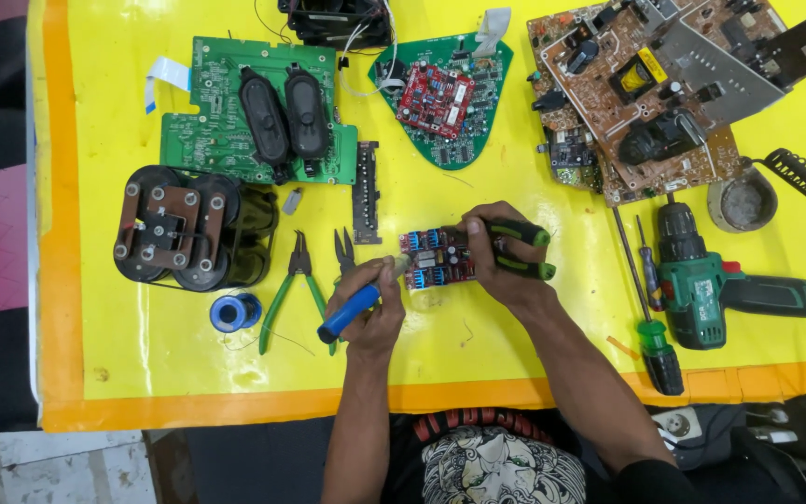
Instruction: The person uses a soldering iron and solder wire to work on a small circuit board. They hold the board with one hand while applying heat and solder with the other, focusing on specific components on the board.
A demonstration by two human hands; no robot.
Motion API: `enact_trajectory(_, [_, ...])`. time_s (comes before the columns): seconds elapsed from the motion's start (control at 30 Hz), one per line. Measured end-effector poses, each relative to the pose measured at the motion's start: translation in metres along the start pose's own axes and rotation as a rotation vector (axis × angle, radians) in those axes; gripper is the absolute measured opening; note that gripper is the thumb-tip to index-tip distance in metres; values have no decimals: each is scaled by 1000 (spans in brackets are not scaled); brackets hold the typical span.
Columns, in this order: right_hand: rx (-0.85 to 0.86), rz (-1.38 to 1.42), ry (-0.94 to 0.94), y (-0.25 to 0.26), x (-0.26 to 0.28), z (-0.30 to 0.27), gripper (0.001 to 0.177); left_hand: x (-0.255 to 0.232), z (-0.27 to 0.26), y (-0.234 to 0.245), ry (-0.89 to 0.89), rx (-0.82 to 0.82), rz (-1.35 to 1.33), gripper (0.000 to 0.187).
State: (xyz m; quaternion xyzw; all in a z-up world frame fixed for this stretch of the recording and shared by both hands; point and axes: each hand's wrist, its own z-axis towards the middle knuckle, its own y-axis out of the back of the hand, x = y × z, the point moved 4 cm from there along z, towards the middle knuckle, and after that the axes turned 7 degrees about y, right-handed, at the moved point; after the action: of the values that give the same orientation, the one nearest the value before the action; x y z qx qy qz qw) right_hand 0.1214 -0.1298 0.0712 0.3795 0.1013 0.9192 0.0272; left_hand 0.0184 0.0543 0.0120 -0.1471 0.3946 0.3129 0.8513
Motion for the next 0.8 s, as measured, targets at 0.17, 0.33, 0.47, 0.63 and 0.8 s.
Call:
enact_trajectory(0.17, [6,73,4,3,3,0,18,-4,8,-8,-6,35,103,14])
enact_trajectory(0.33, [12,146,-34,12,9,-9,21,-13,16,-5,-22,29,165,14])
enact_trajectory(0.47, [14,195,-22,-2,4,-9,20,-9,15,-5,-12,21,187,14])
enact_trajectory(0.63, [51,150,-24,-7,24,-3,13,-16,16,-5,-43,12,289,12])
enact_trajectory(0.8, [38,163,-17,-13,24,-10,15,-7,11,-3,5,6,211,14])
